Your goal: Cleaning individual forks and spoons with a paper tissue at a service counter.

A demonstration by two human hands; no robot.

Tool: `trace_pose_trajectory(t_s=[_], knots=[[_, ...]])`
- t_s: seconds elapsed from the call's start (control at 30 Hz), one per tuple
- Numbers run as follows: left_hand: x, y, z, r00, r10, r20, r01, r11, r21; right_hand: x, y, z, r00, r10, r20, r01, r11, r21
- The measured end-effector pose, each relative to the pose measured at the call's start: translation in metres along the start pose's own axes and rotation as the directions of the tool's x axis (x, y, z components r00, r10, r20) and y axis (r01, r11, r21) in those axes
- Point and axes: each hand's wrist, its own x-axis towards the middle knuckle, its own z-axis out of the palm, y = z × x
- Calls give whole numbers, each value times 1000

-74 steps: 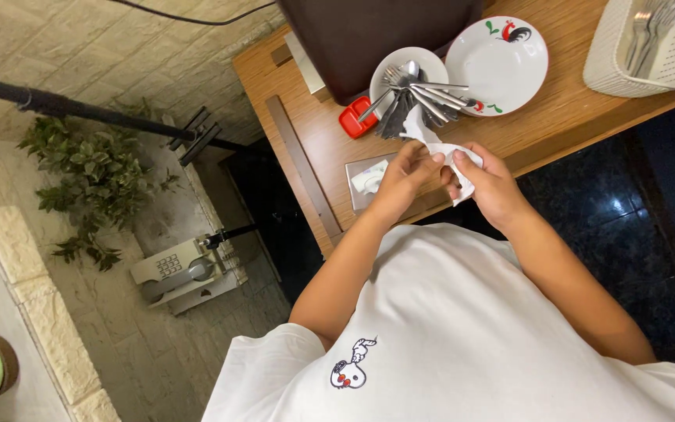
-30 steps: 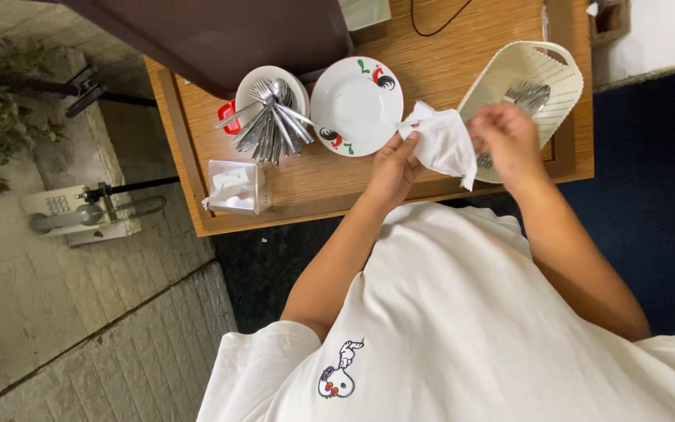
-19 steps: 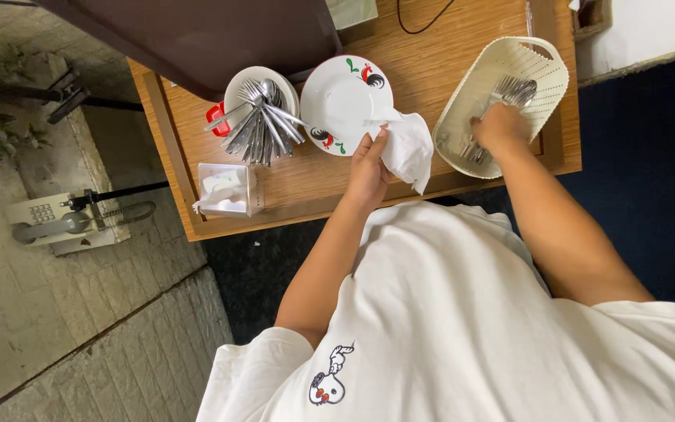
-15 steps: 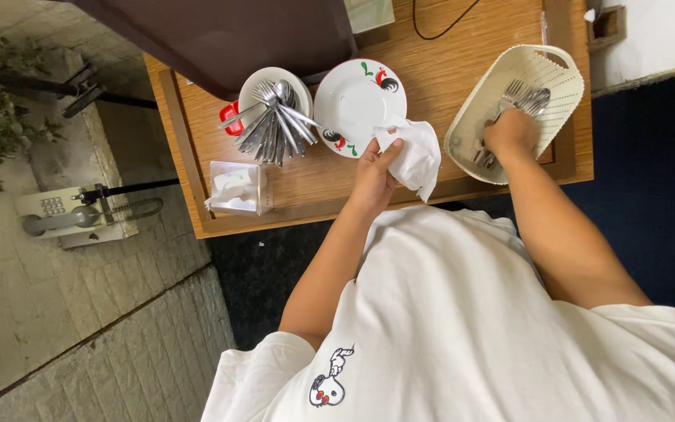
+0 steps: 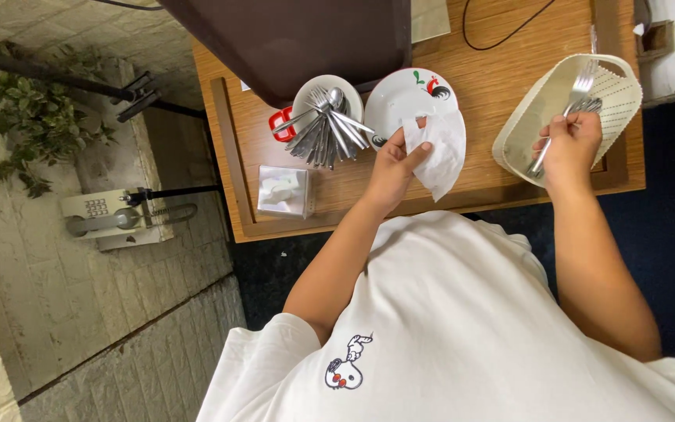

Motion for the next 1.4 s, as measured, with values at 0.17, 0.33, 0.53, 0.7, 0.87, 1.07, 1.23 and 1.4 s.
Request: trace_pose_trajectory(t_s=[0.17,0.33,0.53,0.7,0.87,1.07,1.23,1.4], knots=[[-1,3,-32,993,98,59,-105,987,124,-88,-23,57,945,-59,323,9,988,153],[-12,23,-50,982,165,91,-177,973,147,-118,-26,108,817,32,576,-34,999,-7],[-26,43,-67,976,208,59,-215,962,169,-135,-29,135,769,76,634,14,991,-135],[-30,51,-73,970,240,46,-245,943,227,-127,-21,143,772,149,618,-85,988,-132],[-39,68,-64,969,189,161,-233,915,328,-135,-56,171,733,128,668,-217,975,51],[-34,68,-65,993,65,102,-92,954,287,-116,-44,184,793,-69,605,-121,956,268],[-19,42,-85,994,99,-48,-89,979,183,-124,-42,182,838,31,545,-117,985,124],[-25,61,-81,971,193,-139,-162,965,207,-151,-33,179,793,220,568,-31,946,-323]])
